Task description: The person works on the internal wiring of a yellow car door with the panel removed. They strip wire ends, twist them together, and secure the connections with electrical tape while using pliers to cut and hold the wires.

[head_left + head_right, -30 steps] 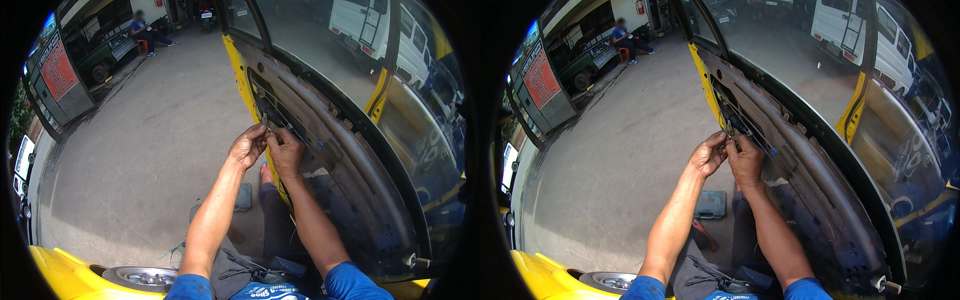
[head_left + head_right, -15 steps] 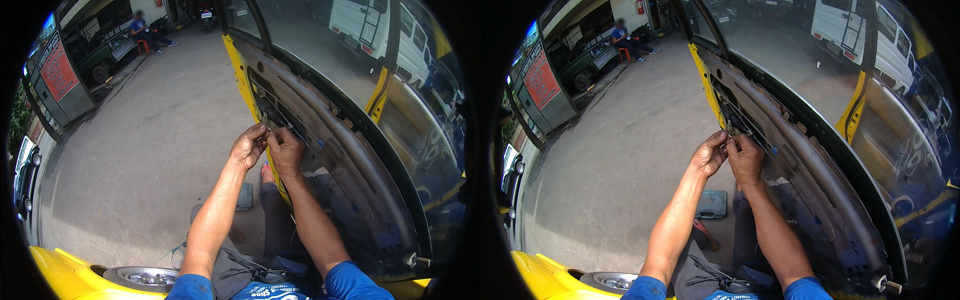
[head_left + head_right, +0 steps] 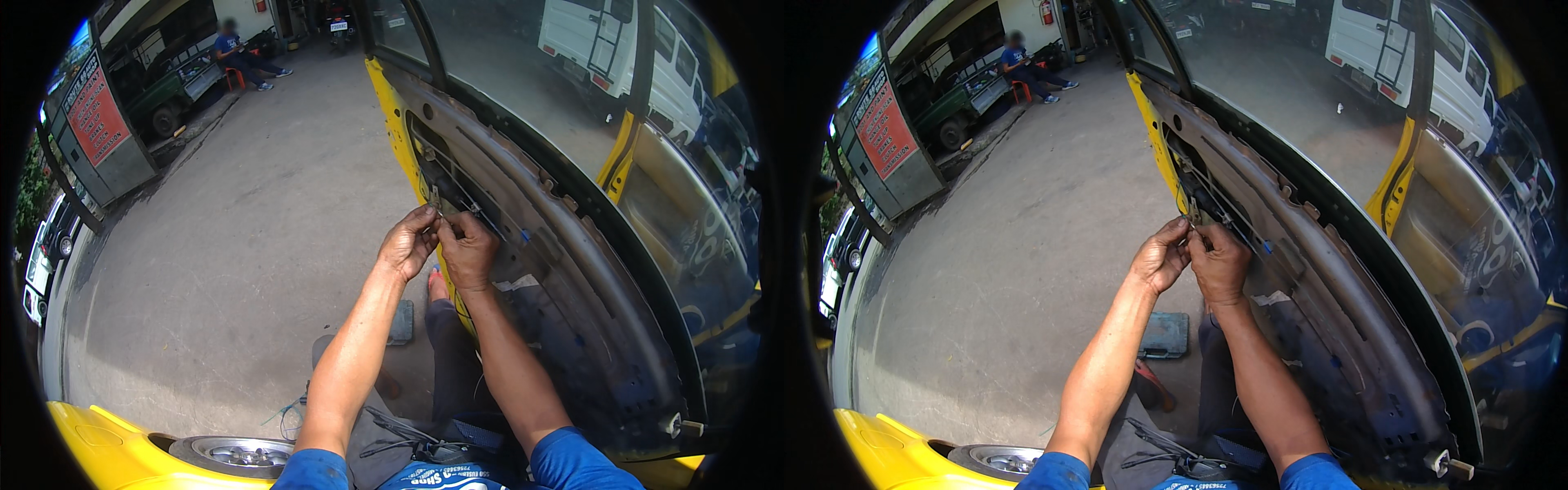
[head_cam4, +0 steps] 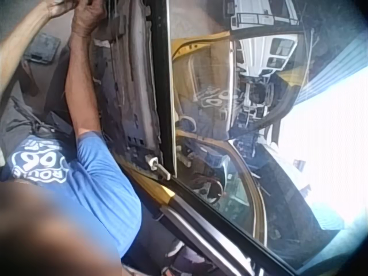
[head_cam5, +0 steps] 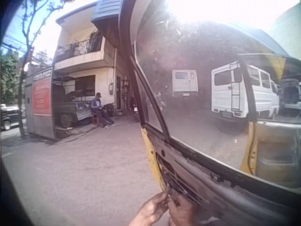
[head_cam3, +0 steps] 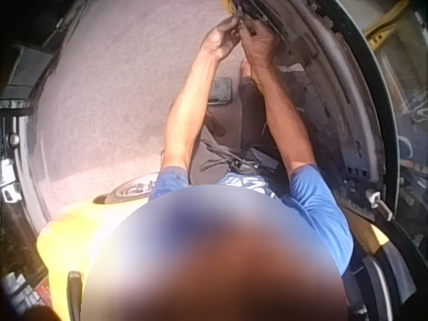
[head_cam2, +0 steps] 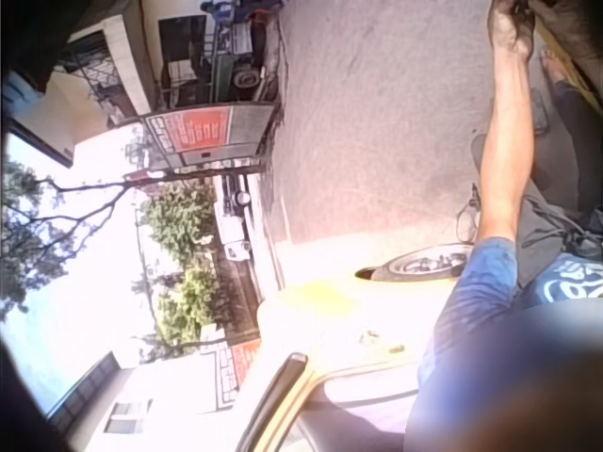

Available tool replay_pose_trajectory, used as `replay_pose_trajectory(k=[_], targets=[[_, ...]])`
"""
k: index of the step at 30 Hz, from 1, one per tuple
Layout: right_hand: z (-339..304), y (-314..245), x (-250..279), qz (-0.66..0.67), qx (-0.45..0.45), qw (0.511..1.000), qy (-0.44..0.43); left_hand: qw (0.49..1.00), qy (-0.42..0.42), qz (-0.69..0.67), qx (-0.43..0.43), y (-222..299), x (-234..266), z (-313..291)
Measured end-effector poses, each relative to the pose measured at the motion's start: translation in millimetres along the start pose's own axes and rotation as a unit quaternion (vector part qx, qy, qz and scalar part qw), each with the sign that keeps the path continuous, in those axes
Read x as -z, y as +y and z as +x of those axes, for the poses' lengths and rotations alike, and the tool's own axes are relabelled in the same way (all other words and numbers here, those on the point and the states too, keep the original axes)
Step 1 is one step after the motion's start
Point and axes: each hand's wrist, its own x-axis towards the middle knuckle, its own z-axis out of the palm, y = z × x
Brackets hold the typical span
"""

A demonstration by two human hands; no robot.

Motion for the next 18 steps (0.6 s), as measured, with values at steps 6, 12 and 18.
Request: replay_pose_trajectory(k=[6,12,18], targets=[[2.0,1.0,0.3,-0.013,0.011,1.000,-0.004,1.000,0.000,0.009,0.000,-0.1,1.1,0.4],[1.8,1.3,-0.6,0.038,-0.034,0.999,-0.012,1.000,-0.013,0.023,-0.010,3.1,0.6,0.3],[2.9,2.4,0.3,0.012,-0.021,1.000,-0.018,0.998,0.024,0.057,-0.031,6.8,-5.3,-3.1]])
